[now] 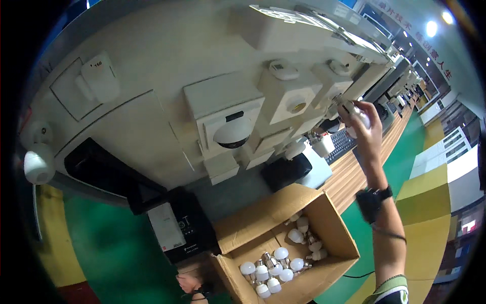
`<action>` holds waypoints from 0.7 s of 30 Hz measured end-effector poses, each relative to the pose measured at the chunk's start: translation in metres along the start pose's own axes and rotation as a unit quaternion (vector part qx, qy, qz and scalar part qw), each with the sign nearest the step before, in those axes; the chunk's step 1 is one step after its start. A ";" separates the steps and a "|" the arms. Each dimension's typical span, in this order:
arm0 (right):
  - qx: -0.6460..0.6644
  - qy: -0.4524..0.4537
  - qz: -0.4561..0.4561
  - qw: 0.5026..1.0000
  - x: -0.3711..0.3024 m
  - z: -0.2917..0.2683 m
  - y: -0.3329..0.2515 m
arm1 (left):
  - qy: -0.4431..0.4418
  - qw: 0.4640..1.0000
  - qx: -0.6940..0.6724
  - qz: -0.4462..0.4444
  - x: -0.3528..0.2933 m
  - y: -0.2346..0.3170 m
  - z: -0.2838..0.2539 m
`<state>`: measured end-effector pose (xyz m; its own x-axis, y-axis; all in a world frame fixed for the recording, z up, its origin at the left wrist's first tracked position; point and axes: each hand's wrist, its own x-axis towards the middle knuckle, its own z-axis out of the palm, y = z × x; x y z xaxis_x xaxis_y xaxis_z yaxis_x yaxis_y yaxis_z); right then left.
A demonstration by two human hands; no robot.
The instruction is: The person takes LED light bulbs from a cardboard box one by one and screws them into sockets on a large white electrical testing panel.
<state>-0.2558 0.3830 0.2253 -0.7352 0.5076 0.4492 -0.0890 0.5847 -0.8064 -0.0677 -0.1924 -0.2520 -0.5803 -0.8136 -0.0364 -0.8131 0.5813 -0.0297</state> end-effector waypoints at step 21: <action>0.569 -0.006 0.433 0.699 0.001 0.007 -0.016 | 0.035 0.996 -0.082 0.024 0.020 -0.017 0.022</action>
<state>-0.2595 0.3692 0.2362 -0.8492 0.3503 -0.3952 -0.0795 -0.8247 -0.5600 -0.0642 -0.2180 -0.2740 -0.6160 -0.7869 0.0363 -0.7772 0.6146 0.1348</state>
